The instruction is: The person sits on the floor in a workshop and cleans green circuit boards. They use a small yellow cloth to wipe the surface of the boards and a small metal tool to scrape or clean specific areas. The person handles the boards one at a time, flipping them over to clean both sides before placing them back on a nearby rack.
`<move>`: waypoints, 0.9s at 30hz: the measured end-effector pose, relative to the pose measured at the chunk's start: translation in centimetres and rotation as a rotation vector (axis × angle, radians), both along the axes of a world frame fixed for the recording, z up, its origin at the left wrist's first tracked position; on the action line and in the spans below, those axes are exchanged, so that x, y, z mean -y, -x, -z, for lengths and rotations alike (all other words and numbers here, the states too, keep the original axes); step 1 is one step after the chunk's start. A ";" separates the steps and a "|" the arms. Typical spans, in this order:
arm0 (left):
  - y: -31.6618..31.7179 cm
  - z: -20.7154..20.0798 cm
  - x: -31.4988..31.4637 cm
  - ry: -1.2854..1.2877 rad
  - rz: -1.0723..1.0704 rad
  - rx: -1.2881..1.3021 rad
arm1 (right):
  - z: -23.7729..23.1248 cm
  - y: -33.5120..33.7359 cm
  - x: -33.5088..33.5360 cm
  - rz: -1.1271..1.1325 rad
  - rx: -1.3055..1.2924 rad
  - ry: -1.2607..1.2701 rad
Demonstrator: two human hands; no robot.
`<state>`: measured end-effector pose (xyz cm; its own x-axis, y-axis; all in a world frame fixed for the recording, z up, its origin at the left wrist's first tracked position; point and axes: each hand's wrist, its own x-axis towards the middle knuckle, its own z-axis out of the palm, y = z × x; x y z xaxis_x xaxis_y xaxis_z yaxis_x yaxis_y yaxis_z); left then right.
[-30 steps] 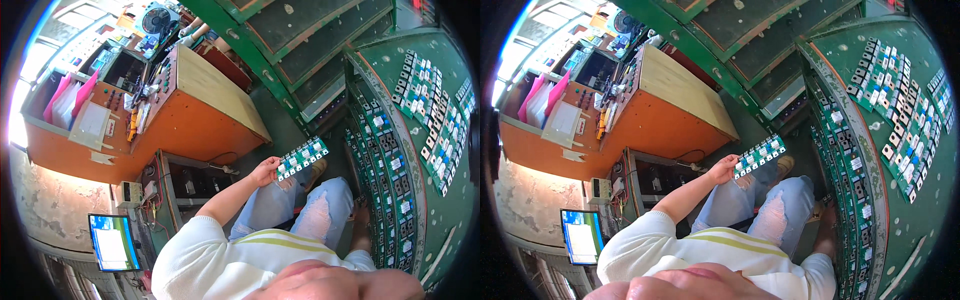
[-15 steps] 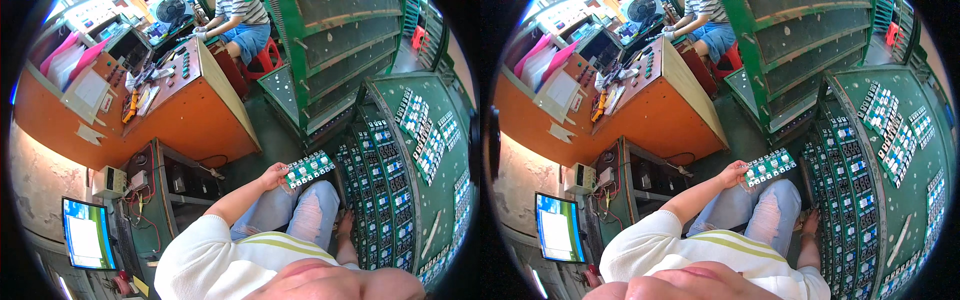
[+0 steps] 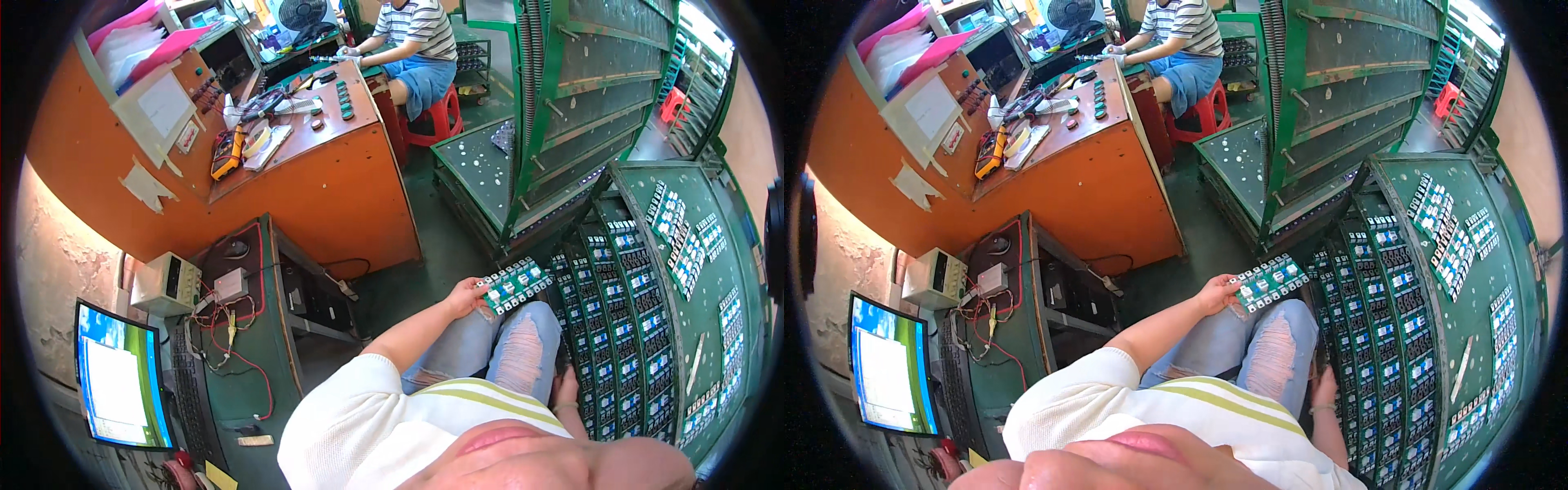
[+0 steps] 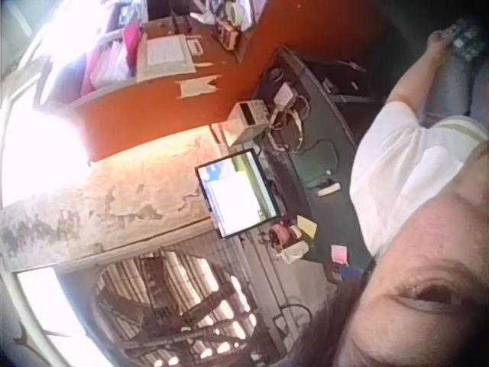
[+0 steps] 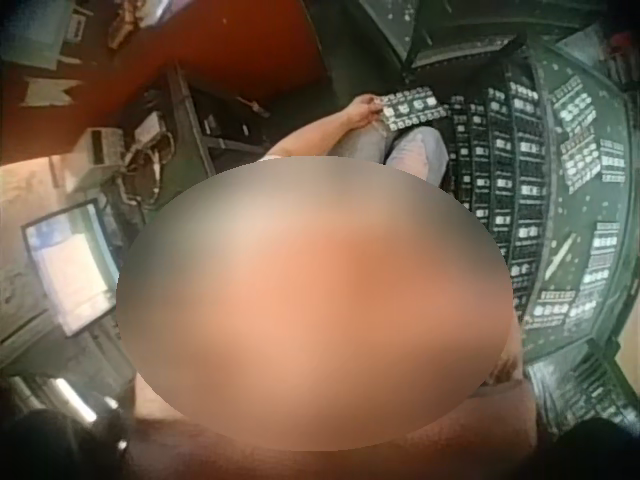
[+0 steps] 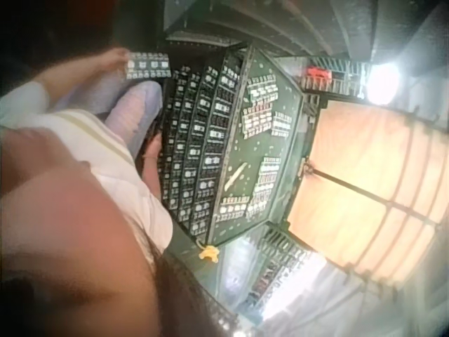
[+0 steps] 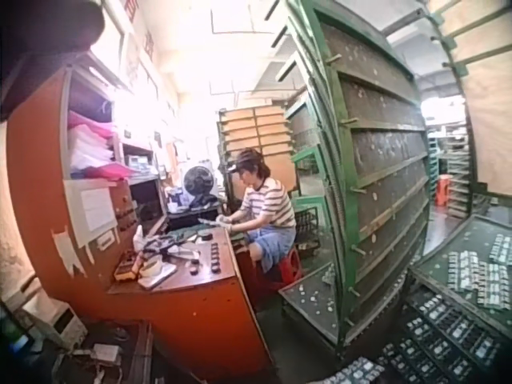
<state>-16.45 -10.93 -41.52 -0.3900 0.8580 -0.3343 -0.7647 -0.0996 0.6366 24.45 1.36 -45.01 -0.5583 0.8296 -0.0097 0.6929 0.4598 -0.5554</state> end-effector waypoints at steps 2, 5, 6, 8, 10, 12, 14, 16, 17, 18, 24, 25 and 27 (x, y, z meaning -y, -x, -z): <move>0.1 -0.4 0.1 0.003 -0.003 0.000 | -5.6 0.1 1.2 -0.021 -0.049 0.020; 0.3 -0.1 0.2 0.008 0.011 -0.003 | -11.3 -1.3 2.4 -0.103 -0.193 0.044; 0.5 0.0 0.0 -0.011 0.020 0.002 | -13.6 -1.5 3.1 -0.100 -0.184 0.026; 0.5 0.2 0.0 -0.041 0.039 0.019 | -18.1 -2.5 4.3 -0.081 -0.114 0.019; 0.1 -0.9 -0.1 -0.061 0.037 0.059 | -24.0 -2.8 5.8 -0.061 -0.094 0.043; 0.5 -0.9 0.0 -0.037 0.034 0.027 | -27.3 -3.9 6.4 -0.051 -0.139 0.010; 0.7 -0.6 0.0 -0.037 0.044 0.038 | -31.6 -4.9 6.9 0.033 -0.159 -0.009; 0.6 -0.5 0.6 -0.039 0.035 0.047 | -33.4 -6.6 6.7 0.198 -0.270 -0.087; 0.8 -0.6 0.8 -0.037 0.024 0.043 | -33.9 -7.3 6.1 0.295 -0.352 -0.187; 1.0 -0.5 1.0 -0.035 0.011 0.038 | -34.8 -8.2 5.7 0.312 -0.510 -0.087; 1.5 0.2 1.2 -0.038 0.018 -0.010 | -40.9 -12.0 2.6 0.526 -1.167 -0.018; 1.6 0.3 1.5 -0.049 0.018 -0.009 | -42.6 -11.7 2.5 0.570 -1.194 -0.069; 1.4 0.8 1.9 -0.047 0.023 0.008 | -44.0 -15.0 0.4 0.579 -1.188 -0.182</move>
